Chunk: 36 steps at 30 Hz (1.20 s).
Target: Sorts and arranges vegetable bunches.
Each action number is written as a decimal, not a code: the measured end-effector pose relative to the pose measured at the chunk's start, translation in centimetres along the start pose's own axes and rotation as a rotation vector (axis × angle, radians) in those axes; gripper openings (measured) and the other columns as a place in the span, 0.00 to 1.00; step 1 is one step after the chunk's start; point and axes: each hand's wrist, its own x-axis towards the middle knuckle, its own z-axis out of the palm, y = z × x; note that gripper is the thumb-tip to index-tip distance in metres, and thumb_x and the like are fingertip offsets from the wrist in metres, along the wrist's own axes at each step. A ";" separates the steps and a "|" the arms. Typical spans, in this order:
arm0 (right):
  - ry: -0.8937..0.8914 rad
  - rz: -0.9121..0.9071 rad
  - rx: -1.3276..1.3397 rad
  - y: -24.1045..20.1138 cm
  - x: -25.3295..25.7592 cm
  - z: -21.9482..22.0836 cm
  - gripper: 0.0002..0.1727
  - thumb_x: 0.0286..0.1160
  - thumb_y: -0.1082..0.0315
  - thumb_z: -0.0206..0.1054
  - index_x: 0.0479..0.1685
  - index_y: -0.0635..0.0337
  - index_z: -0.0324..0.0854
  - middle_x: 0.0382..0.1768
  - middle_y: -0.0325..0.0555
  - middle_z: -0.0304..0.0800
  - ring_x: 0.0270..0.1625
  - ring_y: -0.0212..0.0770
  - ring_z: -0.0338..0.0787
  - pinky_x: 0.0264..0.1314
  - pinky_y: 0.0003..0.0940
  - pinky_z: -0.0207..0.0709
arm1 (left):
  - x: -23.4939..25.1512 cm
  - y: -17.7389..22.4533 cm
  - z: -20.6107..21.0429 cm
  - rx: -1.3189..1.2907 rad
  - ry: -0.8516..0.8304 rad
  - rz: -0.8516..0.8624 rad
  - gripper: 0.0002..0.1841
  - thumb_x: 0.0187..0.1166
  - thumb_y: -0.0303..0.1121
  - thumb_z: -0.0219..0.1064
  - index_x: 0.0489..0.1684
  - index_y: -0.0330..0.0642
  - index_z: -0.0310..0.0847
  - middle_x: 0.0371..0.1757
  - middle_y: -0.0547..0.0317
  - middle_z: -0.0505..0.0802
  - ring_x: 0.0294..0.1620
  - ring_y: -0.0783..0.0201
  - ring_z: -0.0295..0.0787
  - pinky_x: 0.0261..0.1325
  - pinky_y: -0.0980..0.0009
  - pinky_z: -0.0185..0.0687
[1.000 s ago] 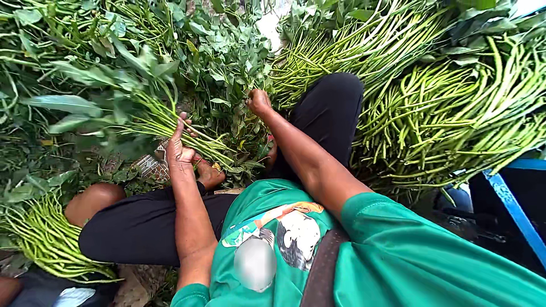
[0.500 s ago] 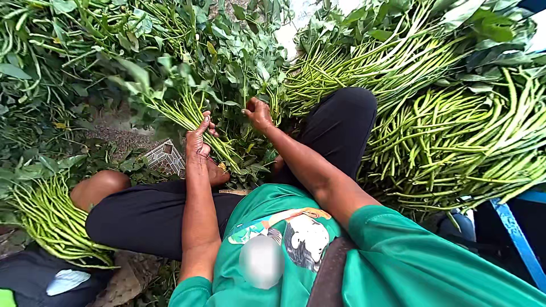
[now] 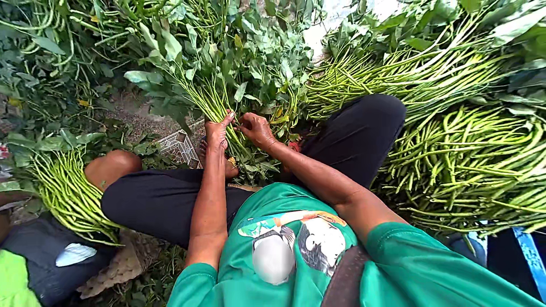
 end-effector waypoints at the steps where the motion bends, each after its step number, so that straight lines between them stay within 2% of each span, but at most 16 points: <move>1: -0.030 0.096 0.128 -0.1 -0.1 0.0 0.17 0.80 0.65 0.70 0.58 0.71 0.86 0.46 0.58 0.94 0.49 0.50 0.93 0.61 0.49 0.85 | 0.0 0.0 -0.1 0.003 -0.009 -0.011 0.14 0.74 0.21 0.75 0.56 0.32 0.82 0.40 0.52 0.93 0.32 0.64 0.91 0.35 0.69 0.90; 3: -0.146 0.369 0.495 -0.1 0.1 0.0 0.23 0.92 0.56 0.57 0.68 0.66 0.81 0.53 0.53 0.92 0.52 0.43 0.92 0.61 0.42 0.85 | 0.1 0.0 -0.3 0.030 -0.044 -0.012 0.13 0.75 0.22 0.74 0.55 0.32 0.84 0.41 0.53 0.94 0.37 0.64 0.92 0.42 0.68 0.91; 6: -0.276 0.656 0.754 -1.0 1.4 -0.5 0.33 0.90 0.35 0.46 0.62 0.54 0.83 0.43 0.40 0.87 0.43 0.36 0.86 0.46 0.39 0.81 | -0.4 0.0 0.2 0.077 -0.060 -0.028 0.10 0.74 0.23 0.75 0.50 0.33 0.84 0.34 0.56 0.93 0.31 0.66 0.91 0.39 0.69 0.91; 9: -0.032 0.568 0.767 -1.5 2.7 0.8 0.25 0.93 0.47 0.54 0.59 0.63 0.82 0.36 0.41 0.85 0.32 0.33 0.83 0.35 0.29 0.79 | -1.0 0.2 1.0 0.128 -0.052 0.020 0.11 0.75 0.24 0.75 0.49 0.32 0.81 0.31 0.58 0.92 0.27 0.68 0.90 0.36 0.71 0.90; 11: 0.159 0.424 0.713 -1.2 3.2 2.1 0.20 0.94 0.59 0.54 0.58 0.71 0.80 0.43 0.52 0.89 0.42 0.39 0.90 0.50 0.37 0.86 | -0.8 0.0 0.9 0.142 -0.036 0.100 0.09 0.75 0.23 0.74 0.49 0.32 0.84 0.35 0.57 0.92 0.30 0.68 0.90 0.38 0.71 0.90; 13: 0.191 0.295 0.465 -1.3 2.8 2.2 0.20 0.94 0.63 0.53 0.59 0.75 0.80 0.47 0.60 0.90 0.50 0.47 0.91 0.61 0.45 0.85 | -0.4 0.0 0.7 0.112 0.007 0.165 0.08 0.75 0.23 0.73 0.48 0.32 0.84 0.34 0.57 0.92 0.29 0.68 0.89 0.35 0.72 0.89; 15: 0.058 0.172 0.087 -1.8 0.9 1.4 0.22 0.94 0.61 0.53 0.56 0.75 0.82 0.48 0.66 0.91 0.55 0.59 0.92 0.65 0.58 0.81 | 0.1 0.5 0.1 0.082 0.054 0.202 0.09 0.76 0.23 0.73 0.50 0.32 0.82 0.34 0.57 0.92 0.30 0.67 0.89 0.35 0.71 0.89; 18: -0.290 0.016 -0.275 -1.3 -2.4 0.8 0.16 0.91 0.63 0.54 0.56 0.66 0.82 0.41 0.66 0.92 0.49 0.70 0.93 0.52 0.70 0.83 | 1.1 2.2 -2.2 0.115 0.106 0.230 0.09 0.77 0.23 0.72 0.51 0.34 0.82 0.34 0.59 0.91 0.29 0.68 0.89 0.33 0.72 0.89; 20: -0.640 0.105 -0.429 -1.0 -3.6 0.1 0.17 0.90 0.62 0.58 0.60 0.66 0.83 0.49 0.70 0.91 0.58 0.74 0.90 0.59 0.75 0.78 | 1.4 2.8 -3.7 0.140 0.110 0.233 0.11 0.76 0.23 0.73 0.52 0.34 0.81 0.37 0.58 0.92 0.32 0.68 0.90 0.33 0.72 0.89; 23: -0.961 0.252 -0.684 -0.8 -3.5 -1.4 0.19 0.74 0.63 0.75 0.59 0.64 0.87 0.58 0.69 0.89 0.65 0.73 0.86 0.61 0.79 0.75 | 1.3 3.0 -4.3 0.177 0.140 0.251 0.10 0.75 0.23 0.73 0.50 0.35 0.82 0.37 0.60 0.92 0.31 0.70 0.89 0.34 0.74 0.88; 25: -0.918 0.266 -0.712 -0.8 -2.8 -2.4 0.24 0.70 0.63 0.79 0.65 0.62 0.86 0.63 0.69 0.87 0.68 0.74 0.84 0.63 0.81 0.73 | 1.1 3.0 -4.1 0.215 0.143 0.245 0.09 0.75 0.24 0.73 0.50 0.35 0.83 0.35 0.61 0.91 0.29 0.72 0.87 0.34 0.74 0.87; 28: -0.620 0.170 -0.515 -0.9 -0.9 -2.4 0.23 0.87 0.52 0.63 0.66 0.62 0.84 0.63 0.66 0.87 0.67 0.68 0.87 0.64 0.74 0.76 | 1.1 2.7 -3.5 0.233 0.120 0.239 0.09 0.76 0.25 0.74 0.49 0.36 0.84 0.35 0.61 0.91 0.29 0.72 0.88 0.34 0.75 0.87; 30: -0.505 0.122 -0.355 -1.3 -0.3 -1.4 0.26 0.90 0.48 0.59 0.64 0.64 0.84 0.60 0.63 0.89 0.64 0.64 0.89 0.66 0.69 0.78 | 1.2 2.4 -3.1 0.184 0.105 0.239 0.09 0.76 0.24 0.74 0.49 0.35 0.83 0.35 0.60 0.92 0.29 0.70 0.89 0.33 0.73 0.88; 32: -0.569 0.111 -0.320 -1.2 -0.1 -0.2 0.21 0.88 0.54 0.62 0.56 0.66 0.86 0.52 0.65 0.91 0.60 0.66 0.90 0.63 0.71 0.78 | 1.1 2.7 -2.9 0.144 0.125 0.261 0.10 0.76 0.24 0.73 0.51 0.35 0.81 0.37 0.59 0.92 0.31 0.69 0.90 0.34 0.72 0.90; 34: -0.638 0.137 -0.390 -0.7 0.3 0.0 0.15 0.83 0.61 0.67 0.55 0.63 0.89 0.56 0.65 0.91 0.64 0.68 0.88 0.63 0.75 0.76 | 1.0 3.4 -3.3 0.120 0.157 0.323 0.13 0.76 0.24 0.73 0.56 0.34 0.79 0.42 0.57 0.92 0.37 0.67 0.91 0.41 0.68 0.92; 36: -0.427 0.140 -0.341 0.7 1.6 -1.0 0.14 0.79 0.65 0.68 0.55 0.62 0.90 0.60 0.62 0.90 0.65 0.64 0.89 0.65 0.72 0.79 | 1.3 3.8 -4.3 0.059 0.161 0.400 0.13 0.78 0.22 0.71 0.57 0.32 0.78 0.43 0.54 0.94 0.40 0.63 0.93 0.45 0.66 0.93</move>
